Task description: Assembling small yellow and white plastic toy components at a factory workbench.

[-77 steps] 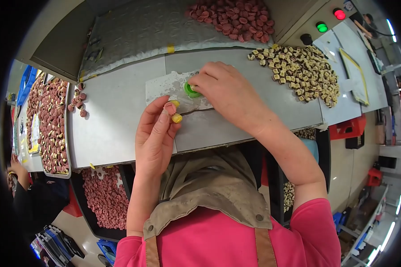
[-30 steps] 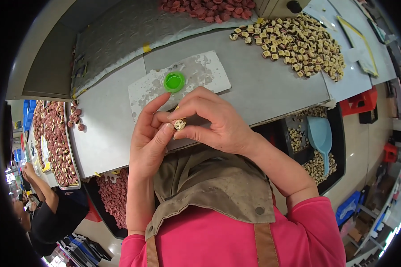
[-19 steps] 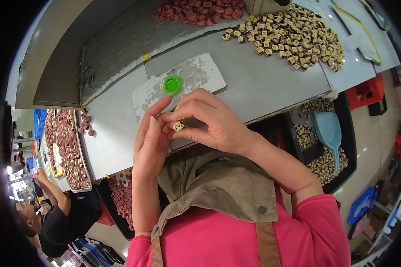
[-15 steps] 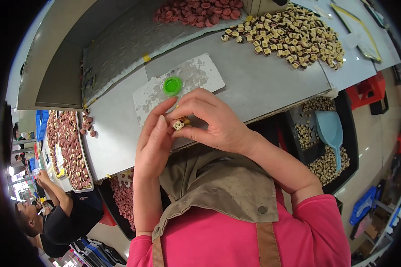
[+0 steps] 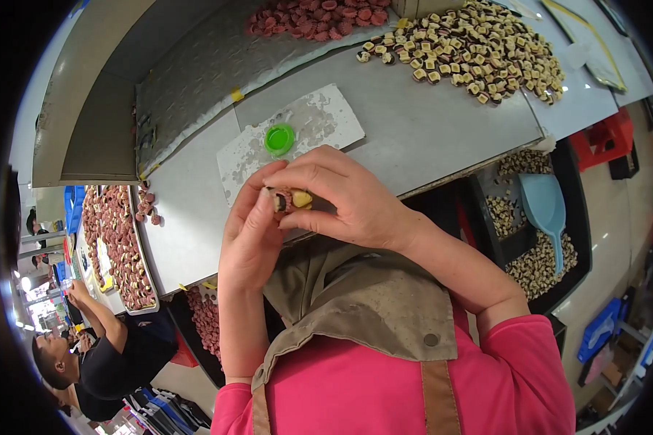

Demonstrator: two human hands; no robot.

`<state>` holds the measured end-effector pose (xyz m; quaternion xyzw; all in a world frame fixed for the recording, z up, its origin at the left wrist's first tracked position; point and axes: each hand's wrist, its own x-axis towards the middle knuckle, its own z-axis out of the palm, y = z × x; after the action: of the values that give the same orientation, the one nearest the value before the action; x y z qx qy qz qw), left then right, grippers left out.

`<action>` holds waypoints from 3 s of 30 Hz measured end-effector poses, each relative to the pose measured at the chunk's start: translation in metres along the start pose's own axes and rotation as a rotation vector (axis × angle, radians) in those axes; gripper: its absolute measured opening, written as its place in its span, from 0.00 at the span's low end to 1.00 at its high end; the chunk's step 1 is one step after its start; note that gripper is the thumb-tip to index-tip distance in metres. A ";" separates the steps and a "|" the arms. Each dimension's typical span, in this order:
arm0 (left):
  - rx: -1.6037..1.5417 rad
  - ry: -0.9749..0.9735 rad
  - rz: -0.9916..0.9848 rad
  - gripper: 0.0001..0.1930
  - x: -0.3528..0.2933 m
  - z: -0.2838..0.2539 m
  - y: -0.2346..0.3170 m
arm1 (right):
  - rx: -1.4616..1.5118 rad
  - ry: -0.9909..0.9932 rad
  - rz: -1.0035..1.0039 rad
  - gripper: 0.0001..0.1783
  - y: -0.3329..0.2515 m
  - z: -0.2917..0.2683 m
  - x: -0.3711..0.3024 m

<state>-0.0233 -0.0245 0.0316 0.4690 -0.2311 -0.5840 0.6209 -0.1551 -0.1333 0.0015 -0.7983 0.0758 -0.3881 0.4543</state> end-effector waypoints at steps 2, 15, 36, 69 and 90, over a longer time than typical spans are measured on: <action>-0.078 0.027 -0.015 0.25 -0.001 0.002 -0.002 | 0.002 -0.010 -0.006 0.18 0.003 -0.001 -0.001; -0.106 0.035 -0.004 0.24 0.001 -0.003 -0.011 | 0.056 -0.106 0.045 0.16 0.006 -0.006 0.004; 2.071 0.722 0.628 0.10 -0.007 -0.161 0.075 | -0.839 -0.034 -0.073 0.12 0.062 -0.118 0.060; 0.369 0.395 0.337 0.15 0.028 -0.069 0.050 | -0.806 -0.190 0.098 0.09 0.025 -0.101 0.022; -0.377 0.144 0.177 0.19 -0.015 -0.035 -0.014 | -0.589 -0.311 -0.113 0.09 0.020 -0.009 0.076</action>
<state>-0.0039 0.0025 0.0078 0.3633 -0.1132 -0.5248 0.7614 -0.1043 -0.1870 0.0303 -0.9478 0.0699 -0.2478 0.1881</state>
